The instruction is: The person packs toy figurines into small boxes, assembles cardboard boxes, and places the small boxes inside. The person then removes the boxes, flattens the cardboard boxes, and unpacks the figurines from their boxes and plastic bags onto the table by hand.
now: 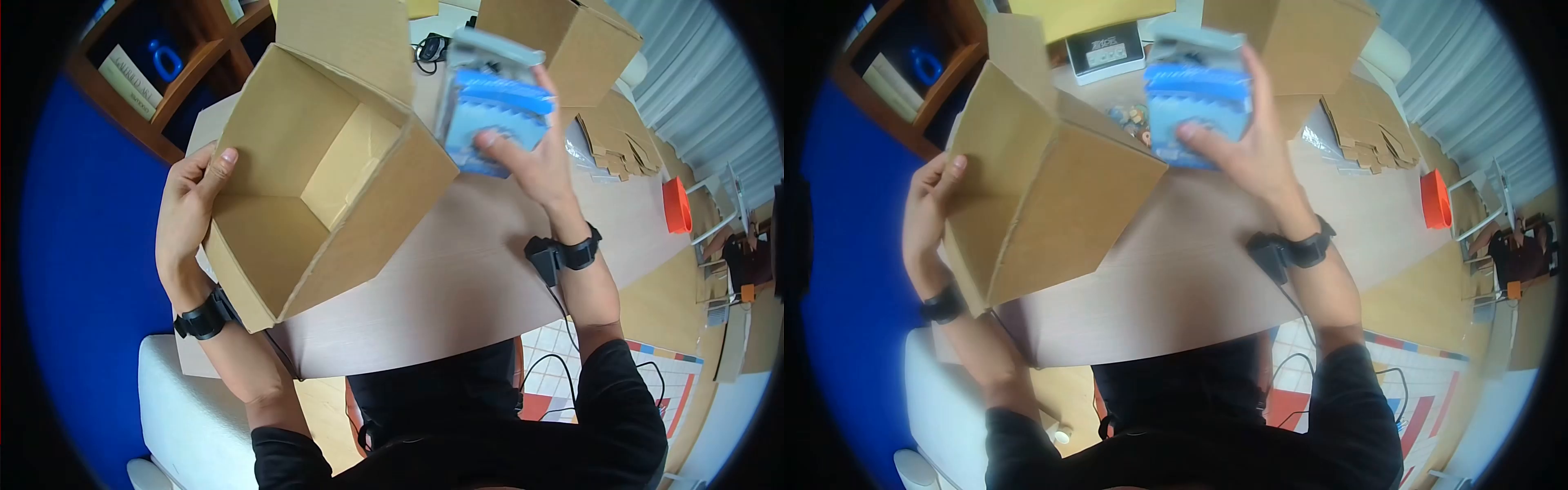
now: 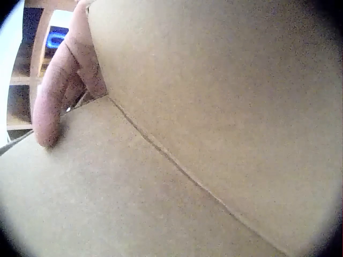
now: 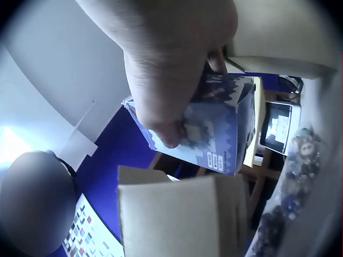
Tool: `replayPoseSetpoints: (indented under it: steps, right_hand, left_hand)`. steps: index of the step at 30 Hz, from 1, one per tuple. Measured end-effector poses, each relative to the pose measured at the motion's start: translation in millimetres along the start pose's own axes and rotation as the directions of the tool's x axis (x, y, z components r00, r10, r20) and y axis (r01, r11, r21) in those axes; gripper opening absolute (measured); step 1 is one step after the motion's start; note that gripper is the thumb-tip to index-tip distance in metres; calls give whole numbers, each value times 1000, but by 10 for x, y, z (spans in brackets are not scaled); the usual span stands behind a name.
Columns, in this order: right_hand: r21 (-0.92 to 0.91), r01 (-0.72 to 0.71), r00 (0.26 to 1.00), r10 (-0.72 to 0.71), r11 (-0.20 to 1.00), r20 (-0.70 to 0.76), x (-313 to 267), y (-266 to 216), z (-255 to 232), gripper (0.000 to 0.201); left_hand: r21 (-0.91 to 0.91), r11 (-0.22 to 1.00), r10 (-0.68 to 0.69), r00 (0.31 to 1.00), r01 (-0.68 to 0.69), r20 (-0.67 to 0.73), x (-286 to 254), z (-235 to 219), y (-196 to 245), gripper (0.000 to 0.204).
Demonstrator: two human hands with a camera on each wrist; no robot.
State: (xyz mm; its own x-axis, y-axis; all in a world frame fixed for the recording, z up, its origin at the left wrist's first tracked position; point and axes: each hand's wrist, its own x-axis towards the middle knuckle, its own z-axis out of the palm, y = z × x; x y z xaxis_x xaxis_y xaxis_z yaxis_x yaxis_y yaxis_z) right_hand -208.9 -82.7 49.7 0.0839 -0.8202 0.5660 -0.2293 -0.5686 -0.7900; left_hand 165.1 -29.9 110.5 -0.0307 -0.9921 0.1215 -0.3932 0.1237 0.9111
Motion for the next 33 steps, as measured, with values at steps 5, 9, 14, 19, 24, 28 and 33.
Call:
replayPoseSetpoints:
  steps: [5,9,14,19,24,28,33]
  right_hand:
    - [-42,26,991,-20,999,131,-127,106,148,102]
    - [33,-108,971,98,994,218,-192,282,275,102]
    - [81,-166,929,129,983,347,-226,303,299,105]
    - [-114,268,955,-249,957,158,-126,-59,175,96]
    - [-95,460,887,-453,883,89,54,-577,214,64]
    - [87,318,888,-329,944,321,-10,-875,293,40]
    - [-49,451,876,-432,891,215,126,-513,381,34]
  left_hand:
    - [-82,995,56,998,-59,-32,34,-96,-125,29]
    - [-427,903,4,994,-50,-106,41,-155,-114,31]
    - [-510,855,23,989,-95,-145,176,-18,-35,32]
    - [-590,798,23,985,-120,-171,214,88,-48,32]
    - [-667,730,21,981,-148,-195,213,156,-90,33]
    - [-714,680,15,976,-168,-216,223,239,-87,33]
    - [-770,613,-21,970,-177,-240,304,152,-215,34]
